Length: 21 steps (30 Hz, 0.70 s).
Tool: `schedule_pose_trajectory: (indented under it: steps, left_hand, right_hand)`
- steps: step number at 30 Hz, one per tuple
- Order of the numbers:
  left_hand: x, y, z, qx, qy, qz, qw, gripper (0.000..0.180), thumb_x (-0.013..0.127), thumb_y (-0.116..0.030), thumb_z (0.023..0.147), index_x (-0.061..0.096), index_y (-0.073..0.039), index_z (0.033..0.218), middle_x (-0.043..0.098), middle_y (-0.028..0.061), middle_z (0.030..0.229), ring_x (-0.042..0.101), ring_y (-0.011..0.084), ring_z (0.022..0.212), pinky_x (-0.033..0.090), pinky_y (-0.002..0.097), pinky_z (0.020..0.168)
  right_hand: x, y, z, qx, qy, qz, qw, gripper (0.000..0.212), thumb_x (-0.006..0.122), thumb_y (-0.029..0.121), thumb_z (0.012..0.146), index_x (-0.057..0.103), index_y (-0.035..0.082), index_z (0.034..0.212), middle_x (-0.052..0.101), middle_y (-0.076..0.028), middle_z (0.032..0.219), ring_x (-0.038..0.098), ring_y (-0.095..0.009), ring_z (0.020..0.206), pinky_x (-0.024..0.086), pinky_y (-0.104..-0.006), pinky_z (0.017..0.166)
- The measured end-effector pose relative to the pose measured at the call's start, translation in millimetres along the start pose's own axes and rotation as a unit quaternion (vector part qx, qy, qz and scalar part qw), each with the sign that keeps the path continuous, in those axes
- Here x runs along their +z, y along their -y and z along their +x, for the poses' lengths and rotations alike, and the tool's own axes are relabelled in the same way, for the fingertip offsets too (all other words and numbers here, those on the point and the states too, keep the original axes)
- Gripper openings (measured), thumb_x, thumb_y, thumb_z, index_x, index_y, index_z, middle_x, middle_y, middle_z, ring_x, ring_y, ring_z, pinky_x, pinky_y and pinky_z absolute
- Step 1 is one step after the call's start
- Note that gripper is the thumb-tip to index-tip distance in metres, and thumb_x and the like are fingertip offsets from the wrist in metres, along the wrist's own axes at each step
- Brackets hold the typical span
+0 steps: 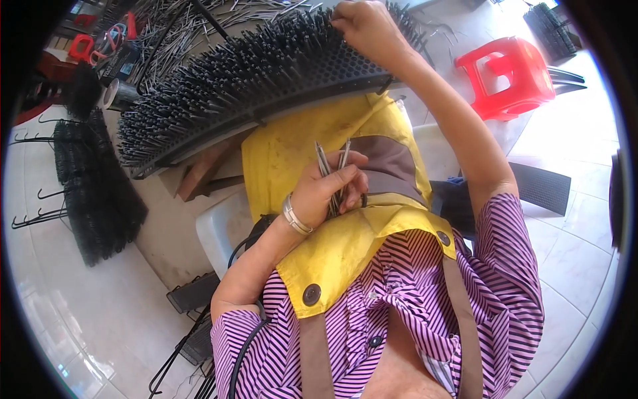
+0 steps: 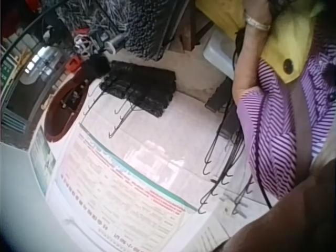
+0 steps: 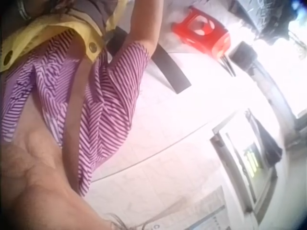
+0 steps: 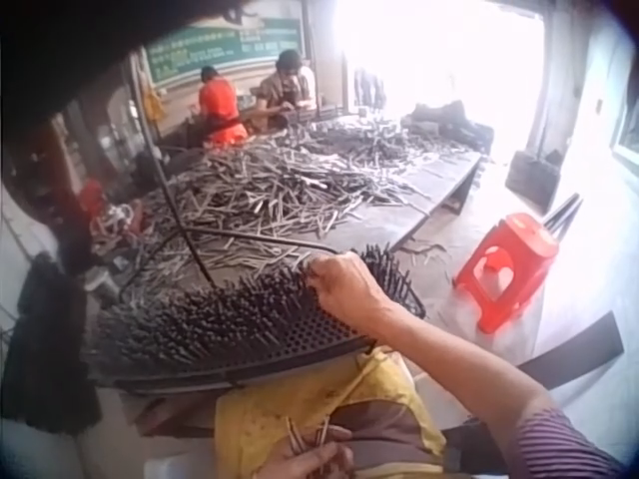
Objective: Assembling a brush by manually inserting metal rods into a base.
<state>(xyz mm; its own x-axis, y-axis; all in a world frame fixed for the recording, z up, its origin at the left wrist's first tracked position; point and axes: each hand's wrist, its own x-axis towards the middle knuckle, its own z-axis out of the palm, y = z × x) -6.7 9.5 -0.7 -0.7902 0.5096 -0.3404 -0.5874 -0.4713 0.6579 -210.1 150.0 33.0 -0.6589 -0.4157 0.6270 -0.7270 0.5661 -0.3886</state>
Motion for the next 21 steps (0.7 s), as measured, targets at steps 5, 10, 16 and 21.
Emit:
schedule_pose_trajectory:
  steps: [5, 10, 16, 21]
  left_hand:
    - [2, -1, 0, -0.002, -0.012, 0.009, 1.000, 0.023, 0.049, -0.012, 0.083, 0.048, 0.002, 0.102, 0.056, 0.0114, 0.071, 0.047, 0.0113, 0.047, 0.036, 0.0205, 0.042]
    - [3, -3, -1, -0.010, -0.010, 0.023, 1.000, 0.025, 0.049, -0.012, 0.083, 0.047, 0.003, 0.103, 0.056, 0.0108, 0.071, 0.047, 0.0113, 0.048, 0.036, 0.0202, 0.043]
    - [0, 0, -2, 0.005, -0.004, 0.009, 1.000, 0.032, 0.049, -0.017, 0.084, 0.046, 0.005, 0.107, 0.057, 0.0129, 0.075, 0.049, 0.0120, 0.051, 0.036, 0.0199, 0.043]
    - [3, -4, 1, 0.030, -0.035, -0.003, 0.999, 0.025, 0.045, -0.015, 0.087, 0.048, 0.005, 0.102, 0.058, 0.0132, 0.078, 0.053, 0.0142, 0.055, 0.039, 0.0206, 0.045]
  right_hand:
    - [11, -3, -5, 0.040, -0.003, -0.027, 0.999, 0.009, 0.051, 0.007, 0.069, 0.055, 0.002, 0.075, 0.057, -0.017, 0.069, 0.056, -0.034, 0.071, 0.045, -0.0415, 0.062]
    - [13, 4, -17, -0.006, 0.060, -0.163, 0.985, 0.015, 0.054, 0.011, 0.077, 0.057, 0.002, 0.088, 0.057, -0.019, 0.069, 0.058, -0.032, 0.064, 0.046, -0.0360, 0.055]
    - [-6, 31, -30, 0.057, 0.022, -0.094, 0.994, 0.017, 0.054, 0.015, 0.076, 0.054, -0.002, 0.076, 0.058, -0.018, 0.065, 0.056, -0.035, 0.060, 0.045, -0.0384, 0.051]
    - [-32, 70, -79, 0.348, 0.200, 0.393, 0.827, 0.036, 0.064, 0.026, 0.076, 0.058, -0.006, 0.090, 0.062, -0.010, 0.070, 0.058, -0.011, 0.059, 0.045, -0.0239, 0.050]
